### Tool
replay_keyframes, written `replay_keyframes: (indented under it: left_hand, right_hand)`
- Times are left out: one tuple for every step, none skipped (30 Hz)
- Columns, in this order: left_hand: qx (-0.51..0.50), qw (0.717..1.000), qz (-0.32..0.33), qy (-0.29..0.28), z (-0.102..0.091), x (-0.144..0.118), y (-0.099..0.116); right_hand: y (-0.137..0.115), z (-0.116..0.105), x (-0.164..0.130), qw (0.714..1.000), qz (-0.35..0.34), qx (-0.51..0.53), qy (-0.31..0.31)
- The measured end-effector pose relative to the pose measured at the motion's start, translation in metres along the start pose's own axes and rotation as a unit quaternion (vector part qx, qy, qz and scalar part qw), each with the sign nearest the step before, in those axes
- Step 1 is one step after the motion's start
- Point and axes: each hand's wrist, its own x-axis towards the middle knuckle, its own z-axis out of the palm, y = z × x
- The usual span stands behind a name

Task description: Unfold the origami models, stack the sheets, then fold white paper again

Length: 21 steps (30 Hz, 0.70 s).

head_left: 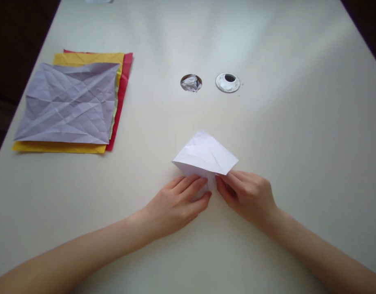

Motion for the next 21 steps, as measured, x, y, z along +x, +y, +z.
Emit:
replay_keyframes:
  left_hand:
    - [-0.001,1.0,-0.006,-0.004,0.0,0.0,0.001]
    - [-0.003,1.0,-0.012,-0.009,0.0,0.001,0.001]
    - [-0.007,1.0,-0.017,-0.016,0.0,0.001,0.002]
    - [-0.011,0.999,-0.021,-0.023,0.0,0.002,0.002]
    - [-0.014,0.999,-0.023,-0.029,0.0,0.002,0.002]
    - [-0.016,0.999,-0.025,-0.033,0.0,0.003,0.003]
    - [-0.017,0.999,-0.027,-0.035,0.0,0.003,0.003]
    - [-0.017,0.999,-0.029,-0.036,0.0,0.003,0.003]
    - [-0.017,0.999,-0.031,-0.036,0.0,0.003,0.003]
    - [-0.017,0.999,-0.034,-0.036,0.0,0.004,0.003]
    - [-0.018,0.999,-0.035,-0.038,0.0,0.004,0.003]
    - [-0.019,0.998,-0.035,-0.041,0.0,0.004,0.004]
    - [-0.02,0.998,-0.034,-0.044,0.0,0.004,0.003]
    - [-0.021,0.998,-0.032,-0.047,0.0,0.004,0.003]
    - [-0.02,0.998,-0.03,-0.049,0.0,0.004,0.003]
    - [-0.02,0.998,-0.029,-0.05,0.0,0.004,0.003]
    - [-0.02,0.998,-0.028,-0.049,-0.001,0.004,0.003]
    - [-0.02,0.998,-0.028,-0.047,-0.001,0.004,0.003]
    - [-0.02,0.998,-0.028,-0.045,-0.002,0.005,0.003]
    - [-0.02,0.998,-0.027,-0.044,-0.002,0.005,0.003]
    - [-0.021,0.998,-0.027,-0.045,-0.002,0.005,0.002]
  right_hand:
    - [0.002,0.001,-0.001,1.0,-0.005,0.003,0.002]
    - [0.004,0.001,-0.001,1.0,-0.012,0.007,0.002]
    - [0.007,0.002,-0.001,1.0,-0.02,0.012,0.002]
    - [0.01,0.002,-0.001,0.999,-0.028,0.017,0.001]
    - [0.013,0.002,-0.001,0.999,-0.038,0.022,0.002]
    - [0.016,0.002,0.0,0.998,-0.048,0.027,0.003]
    - [0.018,0.001,0.001,0.998,-0.058,0.032,0.003]
    - [0.02,0.001,0.003,0.997,-0.068,0.037,0.001]
    - [0.021,0.0,0.004,0.996,-0.076,0.042,-0.002]
    - [0.022,0.0,0.006,0.995,-0.083,0.047,-0.006]
    - [0.023,-0.001,0.007,0.995,-0.087,0.051,-0.009]
    - [0.024,-0.001,0.009,0.994,-0.09,0.055,-0.011]
    - [0.024,-0.001,0.01,0.994,-0.092,0.057,-0.011]
    - [0.024,-0.001,0.01,0.994,-0.093,0.059,-0.009]
    - [0.025,-0.001,0.011,0.994,-0.094,0.06,-0.007]
    - [0.025,-0.001,0.011,0.994,-0.095,0.061,-0.006]
    - [0.025,-0.001,0.012,0.993,-0.096,0.062,-0.005]
    - [0.025,-0.002,0.012,0.993,-0.097,0.062,-0.004]
    - [0.025,-0.002,0.012,0.993,-0.097,0.062,-0.004]
    - [0.025,-0.002,0.012,0.993,-0.097,0.061,-0.004]
    - [0.025,-0.002,0.012,0.994,-0.096,0.058,-0.004]
